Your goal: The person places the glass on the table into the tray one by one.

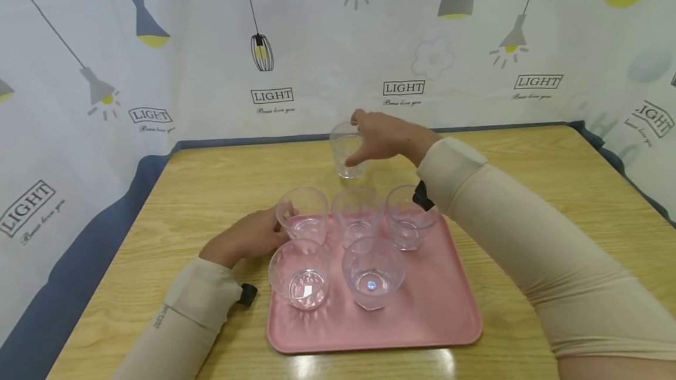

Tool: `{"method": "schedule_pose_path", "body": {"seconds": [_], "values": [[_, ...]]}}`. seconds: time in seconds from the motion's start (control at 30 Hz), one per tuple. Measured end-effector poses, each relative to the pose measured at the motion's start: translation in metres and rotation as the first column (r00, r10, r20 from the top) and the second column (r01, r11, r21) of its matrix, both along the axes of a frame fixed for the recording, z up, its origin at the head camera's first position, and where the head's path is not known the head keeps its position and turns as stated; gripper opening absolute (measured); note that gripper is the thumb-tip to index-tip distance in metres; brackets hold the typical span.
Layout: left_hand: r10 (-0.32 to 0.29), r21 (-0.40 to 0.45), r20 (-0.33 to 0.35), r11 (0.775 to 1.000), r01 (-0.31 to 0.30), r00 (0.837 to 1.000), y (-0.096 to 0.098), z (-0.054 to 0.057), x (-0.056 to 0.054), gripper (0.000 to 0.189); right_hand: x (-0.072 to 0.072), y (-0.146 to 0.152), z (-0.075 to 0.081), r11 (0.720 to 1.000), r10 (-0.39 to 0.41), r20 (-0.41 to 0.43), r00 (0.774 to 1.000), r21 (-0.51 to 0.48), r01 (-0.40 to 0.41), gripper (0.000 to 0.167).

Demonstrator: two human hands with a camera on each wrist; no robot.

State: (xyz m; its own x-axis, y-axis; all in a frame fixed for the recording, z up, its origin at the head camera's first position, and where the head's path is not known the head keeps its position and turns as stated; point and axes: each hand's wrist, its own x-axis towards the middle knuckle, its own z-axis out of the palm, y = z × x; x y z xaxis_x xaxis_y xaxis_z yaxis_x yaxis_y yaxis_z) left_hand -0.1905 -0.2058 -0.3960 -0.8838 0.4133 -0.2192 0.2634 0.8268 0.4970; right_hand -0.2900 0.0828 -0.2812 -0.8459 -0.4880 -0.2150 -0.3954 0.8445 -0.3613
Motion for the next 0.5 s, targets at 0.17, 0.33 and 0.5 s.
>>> {"method": "schedule_pose_path", "body": {"seconds": [0.17,0.33,0.5], "values": [[0.003,0.006,0.007,1.0,-0.003,1.0,0.0,0.0,0.0,0.052,0.002,0.005,0.006,0.997,-0.014,0.007,1.0,-0.079,0.014,0.094],[0.001,-0.003,-0.006,1.0,-0.001,1.0,0.0,-0.001,-0.001,0.052,0.007,0.012,0.014,0.989,-0.035,-0.037,0.999,-0.144,0.029,0.094],[-0.001,-0.004,-0.011,1.0,0.001,1.0,0.0,-0.001,-0.002,0.052,0.012,0.018,0.016,0.974,-0.07,-0.076,0.995,-0.219,0.052,0.095]]}}
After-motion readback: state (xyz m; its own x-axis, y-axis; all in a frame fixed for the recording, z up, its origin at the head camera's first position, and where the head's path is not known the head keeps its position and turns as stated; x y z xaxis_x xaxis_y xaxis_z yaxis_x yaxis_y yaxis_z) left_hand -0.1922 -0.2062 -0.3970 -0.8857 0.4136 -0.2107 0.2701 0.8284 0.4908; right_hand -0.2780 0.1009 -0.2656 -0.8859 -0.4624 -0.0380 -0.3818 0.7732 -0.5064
